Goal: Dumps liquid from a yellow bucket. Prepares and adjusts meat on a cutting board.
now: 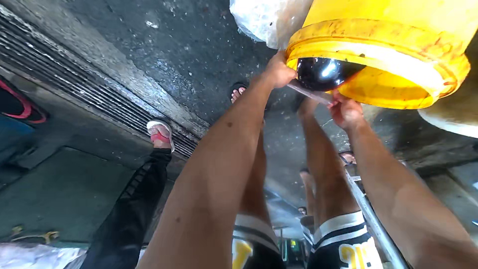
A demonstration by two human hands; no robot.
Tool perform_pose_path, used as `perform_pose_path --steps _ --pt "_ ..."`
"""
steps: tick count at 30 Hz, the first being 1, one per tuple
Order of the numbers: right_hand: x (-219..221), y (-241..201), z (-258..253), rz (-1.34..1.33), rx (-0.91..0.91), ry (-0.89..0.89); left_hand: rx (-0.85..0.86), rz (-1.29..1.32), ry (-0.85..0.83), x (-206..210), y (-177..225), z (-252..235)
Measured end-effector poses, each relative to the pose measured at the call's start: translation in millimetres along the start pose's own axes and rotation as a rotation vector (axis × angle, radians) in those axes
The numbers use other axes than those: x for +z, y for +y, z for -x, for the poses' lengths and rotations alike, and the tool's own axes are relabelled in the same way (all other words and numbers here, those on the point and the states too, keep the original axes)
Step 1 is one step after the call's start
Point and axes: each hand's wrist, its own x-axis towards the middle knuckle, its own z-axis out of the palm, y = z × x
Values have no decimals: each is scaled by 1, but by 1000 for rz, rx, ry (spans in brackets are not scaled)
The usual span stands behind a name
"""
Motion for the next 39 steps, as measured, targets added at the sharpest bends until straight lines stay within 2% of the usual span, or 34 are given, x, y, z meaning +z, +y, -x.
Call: perform_pose_path --steps 4,9,20,27,39 --pt "0 1 -7 -39 -4 41 9 -10 -1 2 0 2" --pt "-5 3 -4 -16 3 -19 -2 -28 -3 2 -2 1" --pt "-1 12 -14 -67 18 47 31 -15 0 4 -15 -7" --pt "-1 17 -18 -26 -6 22 56 26 8 4 -21 -6" --pt "6 19 -17 -60 -13 18 33 -27 -5 -3 -15 -4"
